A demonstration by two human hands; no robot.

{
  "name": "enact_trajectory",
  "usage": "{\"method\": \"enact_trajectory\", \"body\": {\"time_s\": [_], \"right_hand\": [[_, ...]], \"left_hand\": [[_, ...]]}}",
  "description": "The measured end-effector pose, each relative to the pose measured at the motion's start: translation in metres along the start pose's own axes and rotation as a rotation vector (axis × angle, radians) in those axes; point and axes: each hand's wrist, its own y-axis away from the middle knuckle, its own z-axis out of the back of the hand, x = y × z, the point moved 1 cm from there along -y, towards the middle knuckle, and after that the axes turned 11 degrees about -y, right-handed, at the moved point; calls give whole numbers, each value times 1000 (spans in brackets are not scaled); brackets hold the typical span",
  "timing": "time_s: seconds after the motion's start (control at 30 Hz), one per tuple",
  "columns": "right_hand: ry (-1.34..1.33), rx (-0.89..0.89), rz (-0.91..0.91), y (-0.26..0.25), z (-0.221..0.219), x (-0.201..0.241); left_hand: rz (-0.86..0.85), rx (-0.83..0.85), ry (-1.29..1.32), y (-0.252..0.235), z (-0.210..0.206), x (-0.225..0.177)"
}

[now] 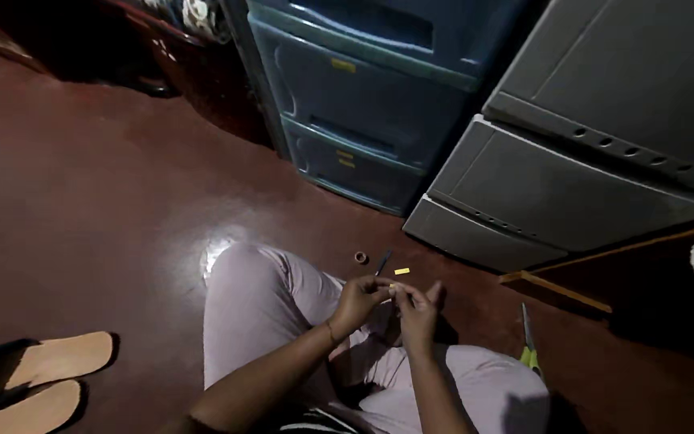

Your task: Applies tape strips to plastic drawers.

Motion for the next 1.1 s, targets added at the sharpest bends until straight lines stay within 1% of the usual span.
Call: {"method": "enact_trajectory", "body": {"time_s": [0.1, 0.23, 0.27, 0.33, 0.37, 0.4, 0.43, 0.47, 0.5, 0.53, 0.6, 0.67, 0.7, 0.73, 0.77, 0.8, 0.83, 0.87, 0.9, 0.93, 0.97, 1.0, 1.03, 1.07, 1.1], "right_hand": [[22, -34, -63, 8, -14, -16], [-75, -79, -233, 15, -34, -26], [-101, -78, -278, 13, -37, -28], [-76, -45, -365, 1, -40, -33], [29, 11, -382, -9, -39, -36], [219, 107, -381, -21, -36, -39], [472, 233, -374, -34, -32, -43], [729, 360, -362, -46, -29, -48], [926, 453, -328, -56, -28, -58], [1060, 509, -281, -63, -26, -72], [1180, 579, -194, -74, -26, -90], [1211, 669, -164, -80, -31, -88], [1222, 730, -147, -82, -32, -85], [1236, 780, -112, -84, -33, -81], [1237, 804, -62, -85, -32, -77], [1212, 788, -6, -84, -29, -73], [1152, 734, 21, -83, -26, -66], [1041, 639, 12, -80, -23, -56], [865, 520, -28, -76, -21, -46], [634, 392, -47, -71, -19, -38], [386, 272, -64, -66, -18, -29], [169, 180, -80, -60, -17, -19], [15, 112, -92, -54, -14, -9], [-79, 66, -90, -48, -9, -2], [-143, 26, -86, -44, -2, 1]], "left_hand": [[92, -7, 91, 3, 11, 20], [184, 51, 135, 2, 28, 35], [181, 67, 90, -1, 34, 35], [155, 101, -139, -16, 53, 24], [143, 119, -300, -28, 68, 14], [133, 126, -467, -43, 84, 7], [124, 119, -618, -61, 101, 5], [129, 101, -741, -80, 117, 5], [151, 83, -835, -97, 132, 6], [179, 55, -909, -114, 146, 8], [268, -14, -1032, -138, 170, 15], [414, -50, -1119, -151, 185, 20], [474, -60, -1118, -153, 190, 25], [500, -76, -1109, -154, 192, 31], [490, -94, -1102, -154, 192, 37], [441, -102, -1081, -152, 188, 41], [349, -88, -1047, -147, 179, 39], [221, -40, -1019, -141, 167, 35], [81, 36, -983, -132, 149, 30], [-43, 147, -934, -121, 128, 25], [-130, 280, -870, -109, 106, 19], [-173, 401, -779, -94, 82, 13], [-183, 480, -682, -80, 60, 9], [-166, 498, -589, -66, 41, 6], [-148, 478, -513, -54, 24, 3]]}}
